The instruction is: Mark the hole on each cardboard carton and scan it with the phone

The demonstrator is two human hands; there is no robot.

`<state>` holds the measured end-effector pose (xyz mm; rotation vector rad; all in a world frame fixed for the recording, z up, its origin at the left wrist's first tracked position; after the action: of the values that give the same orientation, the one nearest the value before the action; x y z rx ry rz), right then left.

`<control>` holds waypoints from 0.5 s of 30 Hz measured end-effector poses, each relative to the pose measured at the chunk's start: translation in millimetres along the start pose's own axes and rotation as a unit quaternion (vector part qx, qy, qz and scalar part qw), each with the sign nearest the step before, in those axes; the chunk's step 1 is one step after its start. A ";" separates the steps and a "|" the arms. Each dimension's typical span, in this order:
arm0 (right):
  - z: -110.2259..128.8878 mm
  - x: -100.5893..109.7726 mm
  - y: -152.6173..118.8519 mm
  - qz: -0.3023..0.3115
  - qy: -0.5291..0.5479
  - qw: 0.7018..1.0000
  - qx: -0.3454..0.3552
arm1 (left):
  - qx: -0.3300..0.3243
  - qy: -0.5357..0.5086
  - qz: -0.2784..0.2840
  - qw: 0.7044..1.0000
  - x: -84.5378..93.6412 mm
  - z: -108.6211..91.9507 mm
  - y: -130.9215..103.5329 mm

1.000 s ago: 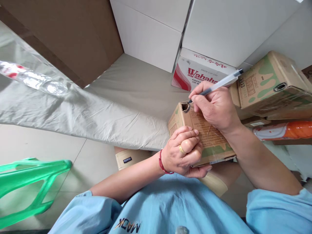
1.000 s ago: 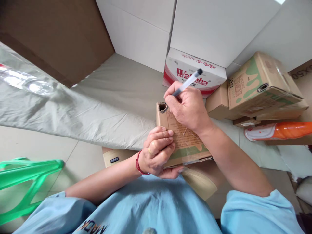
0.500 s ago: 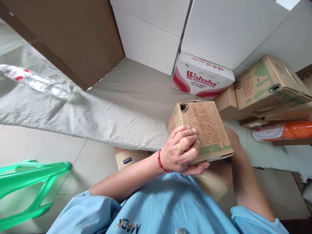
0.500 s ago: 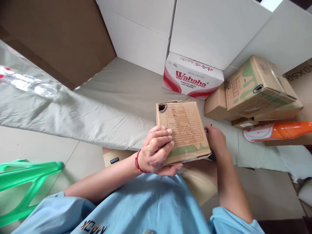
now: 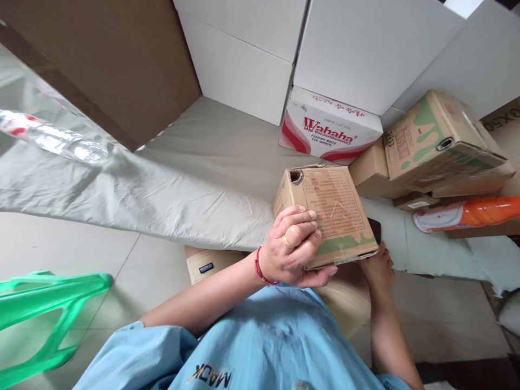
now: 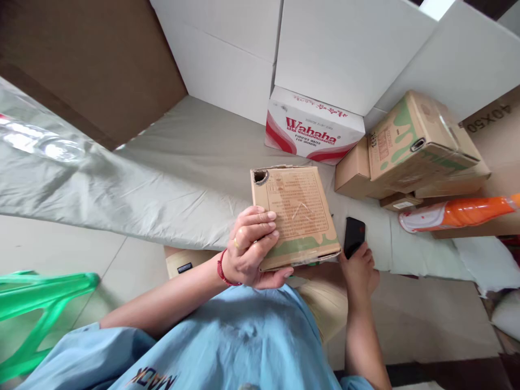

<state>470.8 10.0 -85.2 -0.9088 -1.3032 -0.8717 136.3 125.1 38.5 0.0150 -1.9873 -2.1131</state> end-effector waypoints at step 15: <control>-10.1 8.3 32.6 0.024 0.114 0.991 -0.065 | -0.011 0.013 -0.020 1.000 -0.8 -1.3 -0.3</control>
<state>505.2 13.7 -79.4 -0.9087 -1.0348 -1.0009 137.2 124.0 38.0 0.0780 -1.9646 -2.1481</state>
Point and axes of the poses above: each hand's wrist, its own y-axis towards the middle knuckle, its own x-axis out of the back of the hand, z = x × y, the point moved 4 cm from there along y, towards the middle knuckle, and after that the axes turned 15 degrees about -x, right-handed, at the moved point
